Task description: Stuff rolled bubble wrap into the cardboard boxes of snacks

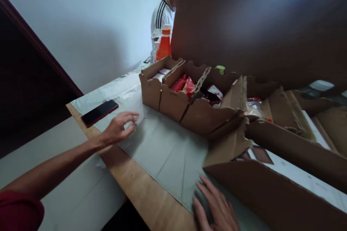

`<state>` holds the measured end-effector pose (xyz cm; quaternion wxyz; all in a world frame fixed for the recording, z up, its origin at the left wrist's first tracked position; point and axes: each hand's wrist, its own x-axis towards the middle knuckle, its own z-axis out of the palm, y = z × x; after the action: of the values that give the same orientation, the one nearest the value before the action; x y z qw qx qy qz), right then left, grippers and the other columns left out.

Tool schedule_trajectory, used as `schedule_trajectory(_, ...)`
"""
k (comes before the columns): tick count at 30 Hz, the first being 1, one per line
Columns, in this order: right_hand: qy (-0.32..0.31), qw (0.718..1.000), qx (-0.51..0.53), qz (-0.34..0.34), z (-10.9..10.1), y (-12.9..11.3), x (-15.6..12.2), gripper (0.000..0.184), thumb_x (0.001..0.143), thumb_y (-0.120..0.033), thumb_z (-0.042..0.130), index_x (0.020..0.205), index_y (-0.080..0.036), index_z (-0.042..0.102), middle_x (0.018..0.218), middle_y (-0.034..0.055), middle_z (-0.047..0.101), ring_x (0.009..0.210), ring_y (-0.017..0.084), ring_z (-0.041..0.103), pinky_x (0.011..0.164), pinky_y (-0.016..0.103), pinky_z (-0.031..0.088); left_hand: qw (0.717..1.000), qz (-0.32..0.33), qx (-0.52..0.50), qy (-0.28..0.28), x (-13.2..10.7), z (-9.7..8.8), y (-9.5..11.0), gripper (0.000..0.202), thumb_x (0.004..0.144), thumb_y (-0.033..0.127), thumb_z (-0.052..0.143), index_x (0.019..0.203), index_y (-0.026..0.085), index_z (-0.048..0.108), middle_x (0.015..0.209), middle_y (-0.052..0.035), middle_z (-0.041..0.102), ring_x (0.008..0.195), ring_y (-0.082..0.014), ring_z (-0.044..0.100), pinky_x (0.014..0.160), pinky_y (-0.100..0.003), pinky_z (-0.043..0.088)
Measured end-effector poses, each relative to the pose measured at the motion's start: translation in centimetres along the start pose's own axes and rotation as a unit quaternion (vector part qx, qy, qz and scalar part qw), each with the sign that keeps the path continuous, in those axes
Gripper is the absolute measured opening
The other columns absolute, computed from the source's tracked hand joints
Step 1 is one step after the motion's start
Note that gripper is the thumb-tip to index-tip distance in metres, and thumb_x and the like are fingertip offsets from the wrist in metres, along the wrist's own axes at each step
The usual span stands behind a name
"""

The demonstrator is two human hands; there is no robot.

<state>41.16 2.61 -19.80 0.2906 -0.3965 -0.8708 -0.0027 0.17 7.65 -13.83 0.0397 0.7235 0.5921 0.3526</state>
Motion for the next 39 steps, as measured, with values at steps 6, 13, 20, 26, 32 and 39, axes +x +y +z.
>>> schedule_trajectory(6, -0.048, 0.993, 0.065, -0.091, -1.3, -4.5, 3.5, 0.064, 0.096, -0.017, 0.057, 0.158, -0.026, 0.041, 0.155, 0.0151, 0.055, 0.138, 0.03, 0.057, 0.103, 0.047, 0.055, 0.977, 0.078, -0.159, -0.117, -7.7, 4.1, 10.3, 0.015, 0.083, 0.012, 0.054, 0.089, 0.021, 0.064, 0.116, -0.0112, 0.077, 0.104, -0.0246, 0.072, 0.094, -0.042, 0.056)
schedule_trajectory(13, -0.063, 0.977, 0.203, -0.008, -0.9, -7.0, -0.1, 0.043, 0.095, -0.007, 0.05, 0.134, -0.021, 0.06, 0.109, 0.0077, 0.078, 0.097, 0.023, 0.072, 0.085, 0.039, 0.058, 0.921, 0.059, -0.299, -0.244, -10.4, 3.6, 15.7, 0.015, 0.091, 0.017, 0.057, 0.102, 0.022, 0.066, 0.103, -0.0082, 0.076, 0.099, -0.0245, 0.07, 0.093, -0.042, 0.055)
schedule_trajectory(20, -0.045, 0.949, 0.258, 0.174, 0.0, -7.9, -0.4, 0.016, 0.097, -0.018, 0.055, 0.092, -0.022, 0.07, 0.081, 0.0035, 0.074, 0.073, 0.019, 0.068, 0.066, 0.03, 0.054, 0.969, -0.015, -0.195, -0.15, -13.1, 3.8, 13.9, 0.068, 0.09, 0.026, 0.068, 0.154, 0.027, 0.044, 0.123, -0.01, 0.073, 0.109, -0.0265, 0.071, 0.096, -0.043, 0.058)
schedule_trajectory(26, 0.047, 0.976, 0.147, 0.157, -1.2, -8.0, -0.4, 0.031, 0.099, -0.02, 0.061, 0.13, -0.021, 0.061, 0.107, 0.0084, 0.076, 0.094, 0.024, 0.072, 0.083, 0.038, 0.057, 0.994, -0.043, -0.067, -0.081, -12.9, 6.5, 12.9, 0.053, 0.096, 0.021, 0.058, 0.148, 0.018, 0.048, 0.107, -0.0087, 0.074, 0.093, -0.0225, 0.07, 0.087, -0.04, 0.059)
schedule_trajectory(32, -0.06, 0.995, 0.072, -0.027, -1.8, -8.5, 0.4, 0.03, 0.096, -0.011, 0.058, 0.125, -0.017, 0.065, 0.137, 0.015, 0.068, 0.13, 0.031, 0.06, 0.097, 0.045, 0.051, 0.997, -0.005, -0.015, -0.075, -12.1, 6.8, 12.0, 0.059, 0.095, 0.021, 0.06, 0.152, 0.017, 0.044, 0.087, -0.0021, 0.066, 0.077, -0.0199, 0.064, 0.08, -0.038, 0.058)
schedule_trajectory(39, -0.086, 0.991, 0.102, -0.028, -0.1, -8.2, 1.3, 0.022, 0.099, -0.006, 0.05, 0.104, -0.016, 0.069, 0.102, 0.0083, 0.078, 0.094, 0.023, 0.07, 0.085, 0.039, 0.048, 0.994, 0.087, -0.049, -0.04, -13.4, 4.7, 12.3, 0.055, 0.095, 0.026, 0.068, 0.147, 0.019, 0.048, 0.135, -0.0175, 0.06, 0.125, -0.0312, 0.059, 0.105, -0.048, 0.051)
